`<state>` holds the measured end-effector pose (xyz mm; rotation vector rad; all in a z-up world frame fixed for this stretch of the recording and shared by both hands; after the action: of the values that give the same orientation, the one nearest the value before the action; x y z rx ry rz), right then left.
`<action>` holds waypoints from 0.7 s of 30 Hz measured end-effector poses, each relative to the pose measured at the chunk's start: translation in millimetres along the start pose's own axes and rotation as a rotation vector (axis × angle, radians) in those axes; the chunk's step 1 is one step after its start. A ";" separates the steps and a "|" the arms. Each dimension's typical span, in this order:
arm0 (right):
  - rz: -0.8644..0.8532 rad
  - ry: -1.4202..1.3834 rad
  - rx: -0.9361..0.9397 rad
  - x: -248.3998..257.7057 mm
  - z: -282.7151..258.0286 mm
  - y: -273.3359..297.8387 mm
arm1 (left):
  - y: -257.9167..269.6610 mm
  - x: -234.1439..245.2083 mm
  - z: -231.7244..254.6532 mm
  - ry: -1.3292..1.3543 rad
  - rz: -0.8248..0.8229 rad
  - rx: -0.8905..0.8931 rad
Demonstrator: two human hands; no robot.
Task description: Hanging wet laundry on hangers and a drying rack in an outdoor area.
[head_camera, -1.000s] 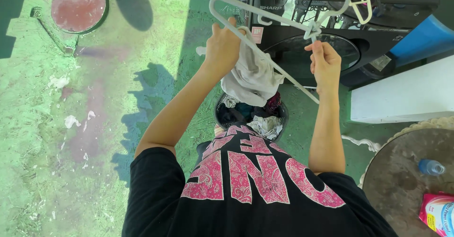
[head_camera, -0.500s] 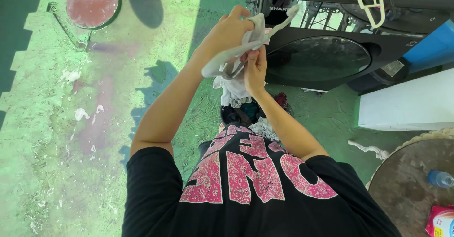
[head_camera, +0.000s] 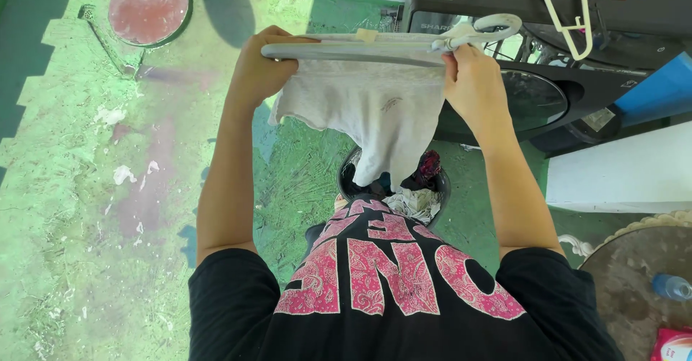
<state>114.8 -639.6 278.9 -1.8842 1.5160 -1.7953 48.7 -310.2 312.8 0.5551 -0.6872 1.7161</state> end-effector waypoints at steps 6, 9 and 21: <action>-0.150 0.217 -0.143 5.4 20.5 4.3 | 8.4 -10.4 -24.0 0.557 -0.224 0.144; -0.038 0.143 -0.184 22.4 11.1 -6.6 | 12.3 -2.7 -12.2 0.817 -0.199 0.283; 0.104 0.347 -0.032 20.7 13.2 -3.6 | 3.3 -31.4 50.1 -0.511 0.194 -0.141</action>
<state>123.0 -659.2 291.6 -1.5303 1.7209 -2.1427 53.7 -367.4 326.9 0.8621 -1.2491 1.6962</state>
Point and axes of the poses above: each hand's wrist, its own y-axis away from the middle knuckle, its own x-axis out of the back of the hand, z = x × y, the point moved 8 cm from there along -y, towards the middle knuckle, and after that the axes turned 12 degrees about x, right-handed, at the moved point
